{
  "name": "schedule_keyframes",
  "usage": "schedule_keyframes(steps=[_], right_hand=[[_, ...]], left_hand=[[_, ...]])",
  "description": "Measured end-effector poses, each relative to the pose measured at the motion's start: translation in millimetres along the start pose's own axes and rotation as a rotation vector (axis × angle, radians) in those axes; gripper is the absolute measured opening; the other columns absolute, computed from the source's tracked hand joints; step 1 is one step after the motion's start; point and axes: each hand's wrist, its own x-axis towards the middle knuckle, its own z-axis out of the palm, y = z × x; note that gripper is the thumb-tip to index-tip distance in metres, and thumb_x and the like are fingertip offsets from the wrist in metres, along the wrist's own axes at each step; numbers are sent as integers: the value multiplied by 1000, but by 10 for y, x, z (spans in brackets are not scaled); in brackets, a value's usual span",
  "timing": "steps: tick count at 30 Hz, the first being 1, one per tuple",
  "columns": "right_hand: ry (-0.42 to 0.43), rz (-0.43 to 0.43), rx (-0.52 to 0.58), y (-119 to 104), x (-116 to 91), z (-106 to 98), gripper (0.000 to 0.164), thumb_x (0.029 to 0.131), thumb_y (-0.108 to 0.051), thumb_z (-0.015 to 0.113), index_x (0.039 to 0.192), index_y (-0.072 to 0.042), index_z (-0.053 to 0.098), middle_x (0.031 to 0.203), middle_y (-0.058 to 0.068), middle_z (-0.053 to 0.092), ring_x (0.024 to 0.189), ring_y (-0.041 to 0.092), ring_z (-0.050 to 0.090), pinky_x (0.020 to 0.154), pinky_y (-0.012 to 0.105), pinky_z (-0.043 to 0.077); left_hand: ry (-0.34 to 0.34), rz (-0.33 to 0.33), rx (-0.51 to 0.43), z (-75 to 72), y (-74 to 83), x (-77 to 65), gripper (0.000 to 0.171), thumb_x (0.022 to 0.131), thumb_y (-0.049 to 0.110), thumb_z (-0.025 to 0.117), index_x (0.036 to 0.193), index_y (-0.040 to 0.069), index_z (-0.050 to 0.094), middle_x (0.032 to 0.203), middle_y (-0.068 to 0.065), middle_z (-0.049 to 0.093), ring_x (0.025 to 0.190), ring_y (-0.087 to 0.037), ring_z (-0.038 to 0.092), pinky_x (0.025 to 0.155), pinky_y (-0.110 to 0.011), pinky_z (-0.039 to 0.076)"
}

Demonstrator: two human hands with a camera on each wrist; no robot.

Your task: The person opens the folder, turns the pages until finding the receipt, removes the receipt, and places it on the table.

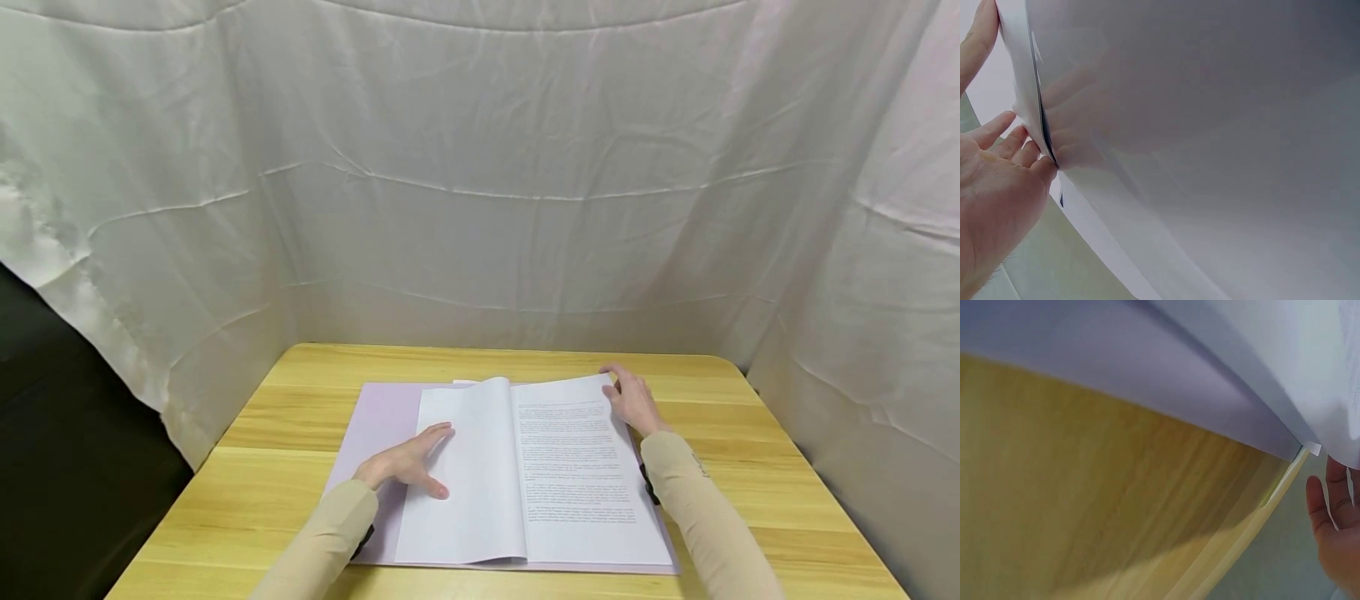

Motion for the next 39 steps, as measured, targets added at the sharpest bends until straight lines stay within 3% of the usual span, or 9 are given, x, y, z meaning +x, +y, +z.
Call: schedule_keyframes(steps=[7, 23, 30, 36, 39], right_hand=[[9, -38, -24, 30, -17, 24, 30, 99, -6, 56, 129, -5, 55, 84, 17, 61, 70, 24, 51, 62, 29, 35], [15, -19, -22, 44, -35, -5, 24, 100, -6, 56, 123, -5, 55, 81, 15, 58, 69, 24, 50, 62, 29, 33], [19, 26, -5, 46, -34, 4, 14, 103, -13, 51, 113, -5, 55, 91, 19, 64, 78, 28, 56, 66, 32, 40], [39, 49, 11, 59, -44, 9, 24, 104, -20, 52, 109, 2, 60, 108, 25, 65, 99, 37, 57, 84, 47, 46], [18, 77, 29, 54, -58, -4, 30, 105, -23, 51, 107, 4, 64, 104, 23, 63, 96, 35, 54, 80, 42, 44]], left_hand=[[-30, -8, -16, 5, 32, -39, 111, 75, 18, 89, 158, -4, 19, 168, -24, 10, 156, -45, 10, 126, -61, 15], [-57, -39, -27, 2, 73, -65, 114, 75, 20, 89, 159, 0, 16, 170, -21, 5, 157, -43, 5, 128, -61, 10], [-63, -50, -29, 14, 87, -66, 115, 75, 22, 90, 160, 1, 15, 169, -22, 4, 157, -43, 4, 128, -61, 10], [-69, -41, -30, 15, 97, -84, 115, 74, 20, 89, 159, -1, 14, 169, -23, 4, 157, -44, 4, 127, -61, 9], [-72, -40, -34, 12, 102, -92, 115, 75, 20, 89, 159, -2, 14, 169, -23, 4, 157, -44, 4, 127, -61, 9]])
